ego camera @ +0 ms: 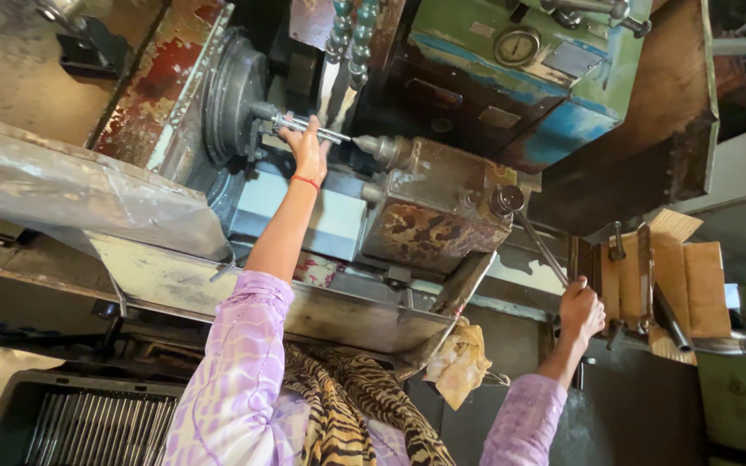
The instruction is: The person repeatedly picks up metal rods from a tray, inserts them into a grinding machine, and operates a lever to grind the rod ends. After each cycle, the person removes the rod and places it into a collection tray. The process is repeated continuously throughout the clip.
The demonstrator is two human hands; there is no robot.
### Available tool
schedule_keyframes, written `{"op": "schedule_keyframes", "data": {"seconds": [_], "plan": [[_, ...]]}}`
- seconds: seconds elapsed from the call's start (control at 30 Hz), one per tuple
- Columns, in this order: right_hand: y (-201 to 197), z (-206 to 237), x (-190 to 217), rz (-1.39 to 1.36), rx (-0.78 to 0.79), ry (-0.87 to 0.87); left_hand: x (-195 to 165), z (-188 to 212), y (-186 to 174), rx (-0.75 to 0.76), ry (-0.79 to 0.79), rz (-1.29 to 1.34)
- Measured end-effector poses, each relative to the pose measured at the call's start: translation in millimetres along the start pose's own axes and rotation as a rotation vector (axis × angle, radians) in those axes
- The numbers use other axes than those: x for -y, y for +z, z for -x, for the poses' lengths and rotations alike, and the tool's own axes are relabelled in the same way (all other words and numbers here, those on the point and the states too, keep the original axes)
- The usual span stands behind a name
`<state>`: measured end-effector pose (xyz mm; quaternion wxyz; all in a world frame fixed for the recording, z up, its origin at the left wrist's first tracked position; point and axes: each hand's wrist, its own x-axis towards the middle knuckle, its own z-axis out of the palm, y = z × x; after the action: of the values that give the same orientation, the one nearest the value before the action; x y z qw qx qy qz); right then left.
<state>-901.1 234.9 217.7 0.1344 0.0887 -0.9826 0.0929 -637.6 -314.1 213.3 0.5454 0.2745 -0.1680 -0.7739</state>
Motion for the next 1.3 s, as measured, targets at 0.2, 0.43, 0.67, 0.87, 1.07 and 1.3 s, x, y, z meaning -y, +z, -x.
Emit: {"op": "schedule_keyframes", "data": {"seconds": [0.2, 0.43, 0.67, 0.87, 1.07, 1.3], "plan": [[-11.7, 0.8, -16.0, -0.112, 0.059, 0.024, -2.7, -0.2, 2.0, -0.043, -0.012, -0.033], [-5.4, 24.8, -24.3, -0.195, -0.081, -0.153, -4.0, 1.2, 3.9, -0.019, 0.009, -0.001], [0.5, 36.6, -23.5, -0.148, -0.061, -0.006, -9.8, 7.1, 7.7, -0.021, 0.003, -0.021], [0.3, 40.8, -32.8, -0.248, -0.027, -0.053, -13.0, 13.0, 12.5, -0.018, -0.016, 0.023], [-7.9, 45.2, -23.8, -0.243, 0.026, -0.029, -12.0, 12.5, 9.7, 0.001, 0.003, 0.019], [11.6, 118.1, -38.9, -0.605, -0.375, -0.02, -22.1, 10.4, 30.0, -0.201, 0.008, 0.03]]}}
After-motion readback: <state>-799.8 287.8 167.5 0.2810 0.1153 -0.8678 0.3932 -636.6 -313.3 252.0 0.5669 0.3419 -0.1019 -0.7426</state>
